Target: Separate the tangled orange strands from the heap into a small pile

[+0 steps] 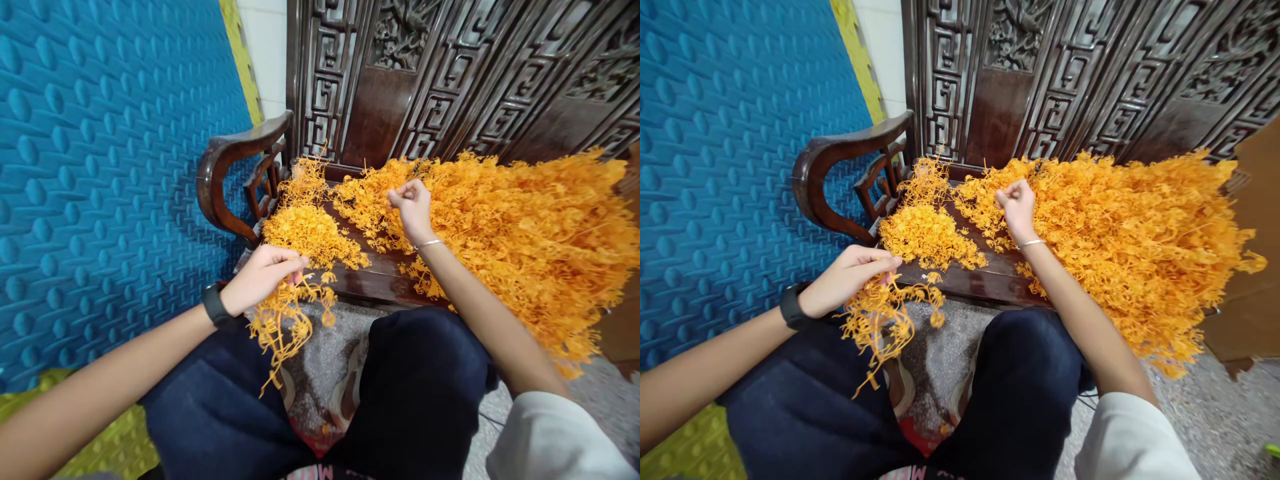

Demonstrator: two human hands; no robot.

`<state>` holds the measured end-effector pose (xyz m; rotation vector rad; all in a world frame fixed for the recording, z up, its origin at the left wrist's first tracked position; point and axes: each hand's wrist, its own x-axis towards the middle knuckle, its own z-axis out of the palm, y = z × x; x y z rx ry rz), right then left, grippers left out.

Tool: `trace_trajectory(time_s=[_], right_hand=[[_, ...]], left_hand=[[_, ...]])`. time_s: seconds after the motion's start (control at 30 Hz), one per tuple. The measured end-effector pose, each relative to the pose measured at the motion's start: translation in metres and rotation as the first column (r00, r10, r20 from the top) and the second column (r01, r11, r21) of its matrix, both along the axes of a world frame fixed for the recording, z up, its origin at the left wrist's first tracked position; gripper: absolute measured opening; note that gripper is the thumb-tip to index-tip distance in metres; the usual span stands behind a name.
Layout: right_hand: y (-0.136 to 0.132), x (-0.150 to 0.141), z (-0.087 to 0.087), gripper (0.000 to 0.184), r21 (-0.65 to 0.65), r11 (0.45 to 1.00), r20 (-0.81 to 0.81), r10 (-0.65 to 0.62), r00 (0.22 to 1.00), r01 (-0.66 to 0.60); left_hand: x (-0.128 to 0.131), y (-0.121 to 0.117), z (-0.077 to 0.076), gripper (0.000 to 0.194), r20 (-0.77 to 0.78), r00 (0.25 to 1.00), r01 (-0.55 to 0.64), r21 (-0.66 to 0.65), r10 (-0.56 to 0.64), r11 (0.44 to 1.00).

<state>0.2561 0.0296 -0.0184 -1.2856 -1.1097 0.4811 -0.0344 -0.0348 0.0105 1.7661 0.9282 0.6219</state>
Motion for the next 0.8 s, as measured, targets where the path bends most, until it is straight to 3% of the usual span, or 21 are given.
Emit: trace_trajectory(time_s=[0.07, 0.17, 0.37, 0.57, 0.67, 0.8], right_hand=[[0.007, 0.023, -0.016, 0.027, -0.095, 0.995, -0.010, 0.019, 1.000, -0.019], [0.008, 0.027, -0.037, 0.035, -0.211, 0.965, 0.001, 0.162, 0.987, -0.158], [0.007, 0.006, -0.053, 0.021, -0.335, 0.896, 0.359, 0.407, 0.840, -0.292], [0.013, 0.003, -0.062, 0.012, -0.340, 0.894, 0.593, 0.445, 0.672, -0.292], [0.014, 0.000, -0.068, 0.009, -0.337, 0.898, 0.603, 0.437, 0.667, -0.284], [0.011, -0.010, -0.066, 0.012, -0.272, 0.917, 0.570, 0.397, 0.719, -0.291]], left_hand=[[-0.004, 0.003, -0.003, 0.034, -0.018, 0.999, -0.031, -0.040, 0.031, 0.999], [-0.005, 0.014, -0.010, 0.032, -0.047, 0.999, -0.020, -0.087, 0.016, 0.996], [-0.002, 0.022, -0.011, 0.032, -0.043, 0.999, -0.030, -0.135, 0.024, 0.990], [0.003, 0.021, -0.009, 0.030, -0.045, 0.996, 0.071, -0.162, -0.079, 0.984], [0.003, 0.022, -0.009, 0.027, -0.033, 0.990, 0.134, -0.132, -0.140, 0.982], [0.003, 0.021, -0.007, 0.023, 0.041, 0.982, 0.185, -0.081, -0.182, 0.979]])
